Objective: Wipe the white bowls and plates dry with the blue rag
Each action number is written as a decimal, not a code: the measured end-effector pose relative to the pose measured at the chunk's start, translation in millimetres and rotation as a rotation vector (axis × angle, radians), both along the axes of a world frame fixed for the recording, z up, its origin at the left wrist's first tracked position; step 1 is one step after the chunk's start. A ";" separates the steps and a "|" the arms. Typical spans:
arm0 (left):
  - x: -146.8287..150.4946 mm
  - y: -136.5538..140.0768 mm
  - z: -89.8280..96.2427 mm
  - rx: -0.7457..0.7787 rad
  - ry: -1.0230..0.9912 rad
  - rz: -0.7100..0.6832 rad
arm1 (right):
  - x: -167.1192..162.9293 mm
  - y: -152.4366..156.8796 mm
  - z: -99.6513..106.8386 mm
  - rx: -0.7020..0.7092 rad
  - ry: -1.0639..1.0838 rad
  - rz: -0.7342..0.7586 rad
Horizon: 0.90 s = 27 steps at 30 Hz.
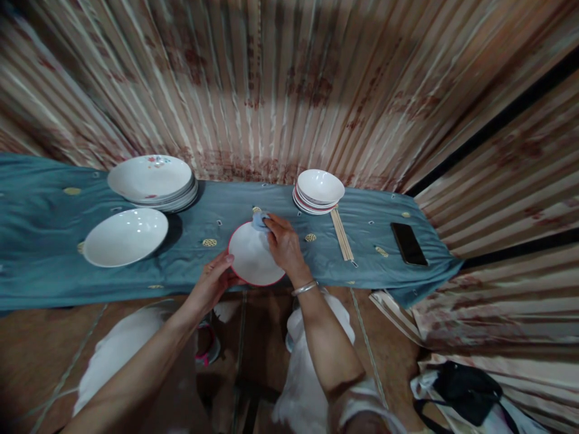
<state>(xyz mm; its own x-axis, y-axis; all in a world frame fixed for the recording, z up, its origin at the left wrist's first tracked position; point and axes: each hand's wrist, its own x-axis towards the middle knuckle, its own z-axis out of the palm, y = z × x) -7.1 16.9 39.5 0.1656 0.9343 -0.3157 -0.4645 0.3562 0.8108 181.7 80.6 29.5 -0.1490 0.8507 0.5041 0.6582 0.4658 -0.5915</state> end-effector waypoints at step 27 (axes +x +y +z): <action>6.4 -1.8 -3.3 -0.038 0.043 -0.044 | 5.8 -3.6 -1.6 -0.006 -0.109 -0.121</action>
<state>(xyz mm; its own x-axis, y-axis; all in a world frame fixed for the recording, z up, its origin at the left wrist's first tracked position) -0.7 15.1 36.2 0.1916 0.9138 -0.3581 -0.4131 0.4061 0.8151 187.6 77.0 28.0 -0.0982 0.8687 0.4855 0.7697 0.3755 -0.5163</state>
